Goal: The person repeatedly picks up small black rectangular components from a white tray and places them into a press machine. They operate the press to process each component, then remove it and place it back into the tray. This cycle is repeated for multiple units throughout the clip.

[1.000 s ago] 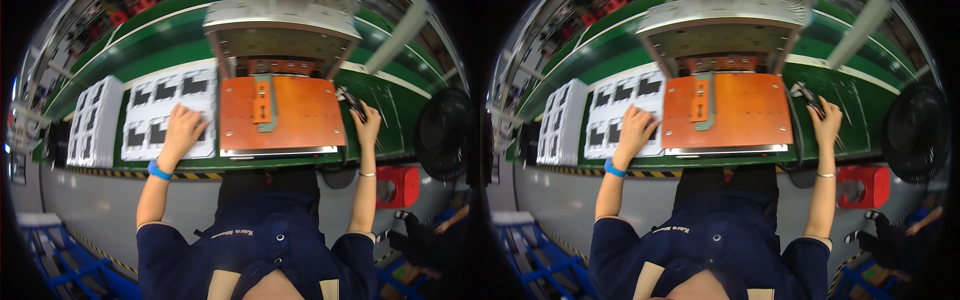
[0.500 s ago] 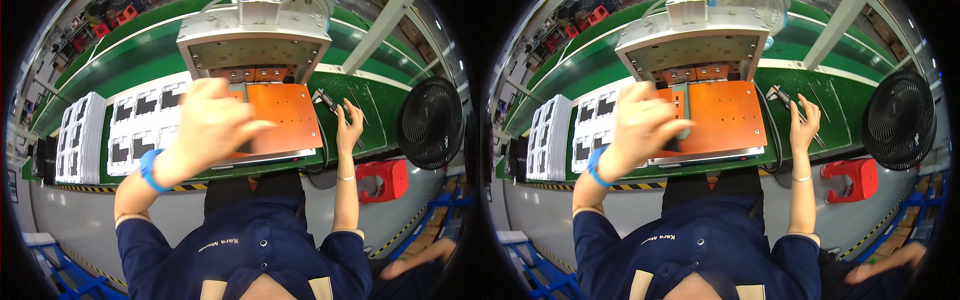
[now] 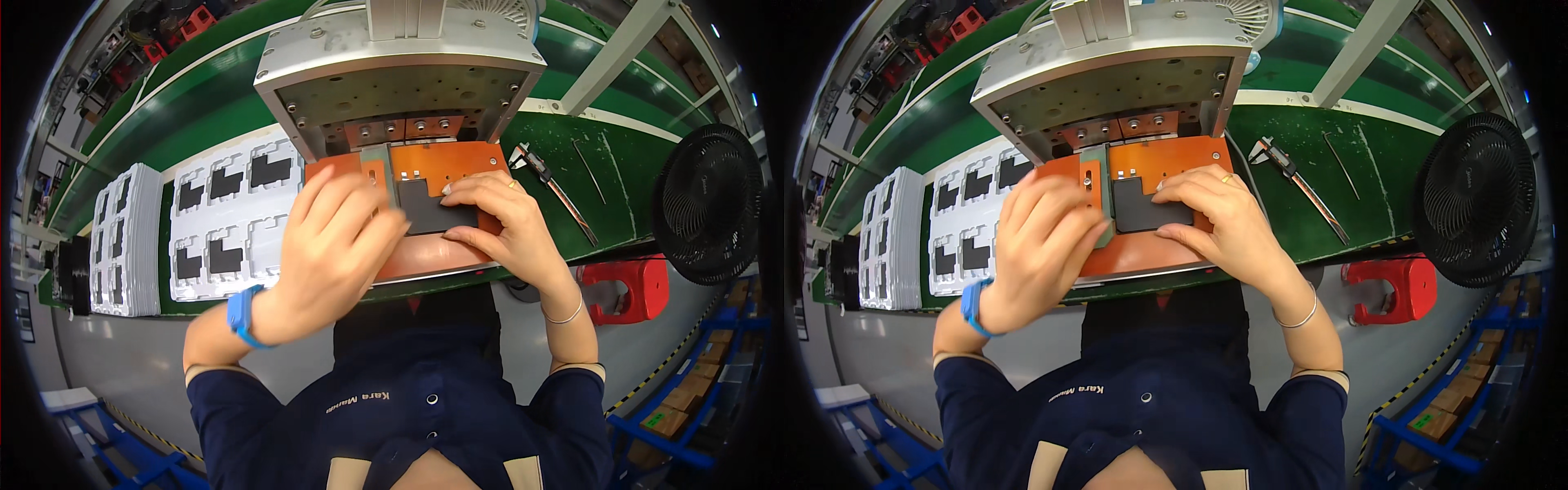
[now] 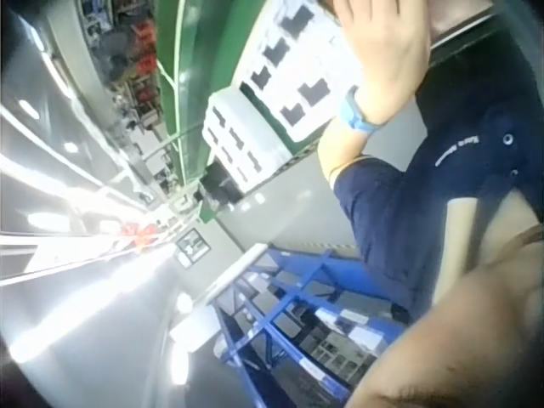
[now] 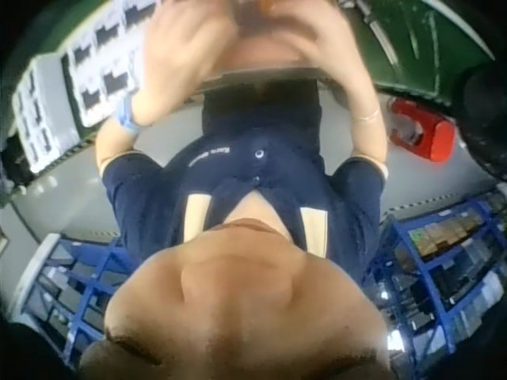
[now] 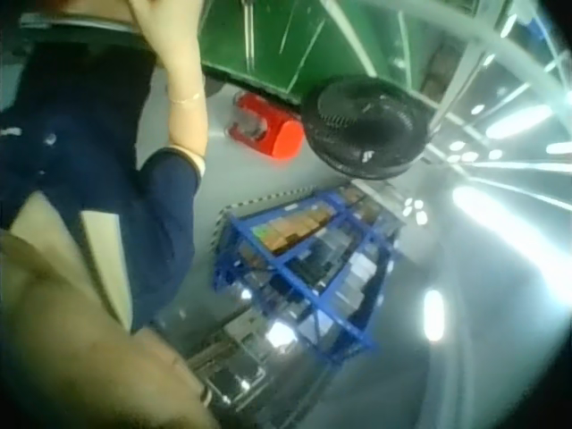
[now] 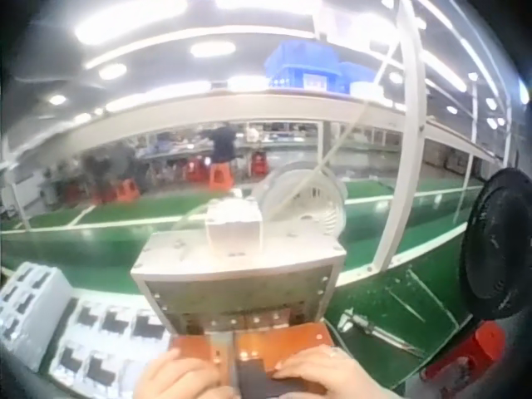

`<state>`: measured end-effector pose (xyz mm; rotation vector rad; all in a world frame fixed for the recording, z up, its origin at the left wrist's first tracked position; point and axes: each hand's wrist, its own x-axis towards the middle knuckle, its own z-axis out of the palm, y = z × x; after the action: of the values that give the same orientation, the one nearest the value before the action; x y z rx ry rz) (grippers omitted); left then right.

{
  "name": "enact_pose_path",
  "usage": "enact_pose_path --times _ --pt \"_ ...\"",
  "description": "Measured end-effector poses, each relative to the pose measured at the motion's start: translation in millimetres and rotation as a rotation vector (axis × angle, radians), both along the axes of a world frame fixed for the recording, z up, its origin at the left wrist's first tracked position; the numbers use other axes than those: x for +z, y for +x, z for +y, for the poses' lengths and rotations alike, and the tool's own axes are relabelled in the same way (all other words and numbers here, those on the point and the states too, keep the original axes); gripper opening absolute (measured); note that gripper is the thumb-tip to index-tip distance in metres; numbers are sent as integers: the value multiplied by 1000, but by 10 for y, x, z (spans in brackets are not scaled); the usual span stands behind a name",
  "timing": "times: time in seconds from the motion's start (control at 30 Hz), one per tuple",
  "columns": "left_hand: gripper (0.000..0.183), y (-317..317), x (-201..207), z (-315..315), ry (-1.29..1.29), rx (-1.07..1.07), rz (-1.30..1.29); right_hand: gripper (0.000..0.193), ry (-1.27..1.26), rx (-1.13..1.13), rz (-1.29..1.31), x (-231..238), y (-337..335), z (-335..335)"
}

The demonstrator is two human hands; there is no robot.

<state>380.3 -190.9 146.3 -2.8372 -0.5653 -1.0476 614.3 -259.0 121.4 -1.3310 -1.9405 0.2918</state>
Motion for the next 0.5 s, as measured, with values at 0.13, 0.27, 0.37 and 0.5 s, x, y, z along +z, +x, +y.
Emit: enact_pose_path --times 0.13,0.27,0.37,0.5 --pt "44 -240 -102 -113 -194 -71 123 31 -72 58 5 81 -36 72" --pt "81 -145 -183 -82 -329 -152 290 24 -140 82 30 206 -66 191" --pt "83 -122 -229 -79 -289 -159 336 20 -94 8 -3 106 -109 335" --pt "81 -107 -223 -34 -267 -172 359 20 47 -19 -222 56 -172 413"
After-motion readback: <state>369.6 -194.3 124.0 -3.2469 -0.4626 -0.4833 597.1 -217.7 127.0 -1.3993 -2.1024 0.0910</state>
